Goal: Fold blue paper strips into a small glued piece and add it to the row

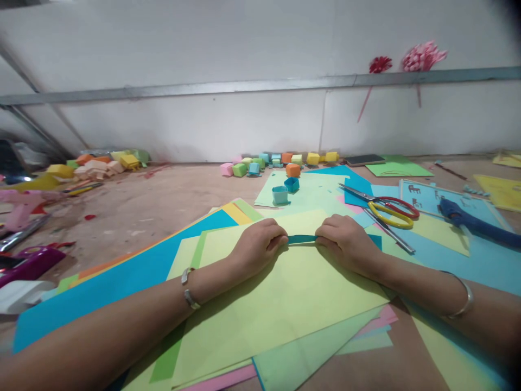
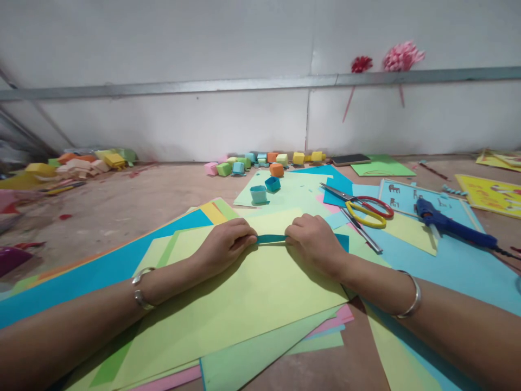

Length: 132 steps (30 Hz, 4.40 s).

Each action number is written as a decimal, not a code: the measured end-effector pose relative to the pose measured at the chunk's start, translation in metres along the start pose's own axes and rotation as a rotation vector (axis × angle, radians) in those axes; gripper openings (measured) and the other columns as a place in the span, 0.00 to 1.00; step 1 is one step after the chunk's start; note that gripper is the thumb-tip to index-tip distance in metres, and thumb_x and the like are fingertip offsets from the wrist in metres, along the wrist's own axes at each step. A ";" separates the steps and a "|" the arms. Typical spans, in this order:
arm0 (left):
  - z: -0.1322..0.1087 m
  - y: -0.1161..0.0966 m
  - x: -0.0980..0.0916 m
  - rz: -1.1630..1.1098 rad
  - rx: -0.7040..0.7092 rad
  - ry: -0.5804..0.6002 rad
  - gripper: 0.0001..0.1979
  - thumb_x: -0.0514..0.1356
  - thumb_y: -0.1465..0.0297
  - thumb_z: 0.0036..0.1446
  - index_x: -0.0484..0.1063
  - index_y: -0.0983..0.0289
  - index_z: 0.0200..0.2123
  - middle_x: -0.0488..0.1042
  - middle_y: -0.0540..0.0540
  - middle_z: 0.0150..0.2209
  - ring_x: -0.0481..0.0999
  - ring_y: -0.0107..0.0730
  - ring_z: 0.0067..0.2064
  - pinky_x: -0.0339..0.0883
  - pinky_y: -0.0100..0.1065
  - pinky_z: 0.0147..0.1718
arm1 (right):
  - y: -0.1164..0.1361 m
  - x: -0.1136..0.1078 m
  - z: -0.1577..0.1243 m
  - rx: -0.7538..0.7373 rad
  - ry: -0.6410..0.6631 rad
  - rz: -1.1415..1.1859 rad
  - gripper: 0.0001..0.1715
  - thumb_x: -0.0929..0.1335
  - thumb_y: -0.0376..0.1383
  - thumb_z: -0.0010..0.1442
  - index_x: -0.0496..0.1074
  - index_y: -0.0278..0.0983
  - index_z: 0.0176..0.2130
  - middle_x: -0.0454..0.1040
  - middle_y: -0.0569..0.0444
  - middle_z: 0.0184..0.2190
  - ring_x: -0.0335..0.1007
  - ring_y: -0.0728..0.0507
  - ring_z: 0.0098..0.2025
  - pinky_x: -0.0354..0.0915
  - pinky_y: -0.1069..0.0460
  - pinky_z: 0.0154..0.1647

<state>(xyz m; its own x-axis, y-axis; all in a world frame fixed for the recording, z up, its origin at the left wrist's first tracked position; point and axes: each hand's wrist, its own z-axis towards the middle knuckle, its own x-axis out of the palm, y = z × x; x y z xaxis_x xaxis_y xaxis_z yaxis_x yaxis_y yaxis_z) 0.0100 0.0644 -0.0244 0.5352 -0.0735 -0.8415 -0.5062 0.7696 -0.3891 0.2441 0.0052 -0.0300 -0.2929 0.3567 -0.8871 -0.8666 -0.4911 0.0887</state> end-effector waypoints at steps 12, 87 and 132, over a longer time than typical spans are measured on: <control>-0.003 -0.009 0.000 0.177 0.161 0.006 0.14 0.47 0.75 0.64 0.71 0.65 0.34 0.71 0.57 0.33 0.69 0.36 0.35 0.62 0.35 0.32 | 0.003 0.000 0.000 -0.063 -0.067 0.081 0.13 0.62 0.28 0.62 0.73 0.34 0.29 0.71 0.51 0.26 0.60 0.45 0.31 0.48 0.50 0.32; 0.001 0.003 0.000 0.047 0.126 0.061 0.11 0.54 0.74 0.63 0.76 0.64 0.39 0.73 0.54 0.31 0.70 0.34 0.33 0.62 0.33 0.31 | -0.011 -0.004 -0.003 -0.109 0.118 0.012 0.11 0.61 0.28 0.64 0.70 0.35 0.33 0.69 0.50 0.31 0.61 0.45 0.33 0.53 0.52 0.32; 0.028 -0.012 -0.008 0.254 -0.141 0.295 0.09 0.57 0.66 0.63 0.71 0.63 0.32 0.75 0.54 0.30 0.72 0.35 0.32 0.56 0.32 0.29 | -0.007 -0.011 0.006 0.265 0.246 0.049 0.10 0.66 0.34 0.63 0.65 0.37 0.29 0.72 0.53 0.29 0.64 0.46 0.31 0.50 0.52 0.28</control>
<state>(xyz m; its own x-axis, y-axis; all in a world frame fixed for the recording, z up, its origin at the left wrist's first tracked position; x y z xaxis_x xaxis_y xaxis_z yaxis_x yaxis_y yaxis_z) 0.0303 0.0738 -0.0026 0.1752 -0.0871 -0.9807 -0.6954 0.6941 -0.1859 0.2514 0.0096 -0.0182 -0.2592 0.1201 -0.9583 -0.9379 -0.2681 0.2201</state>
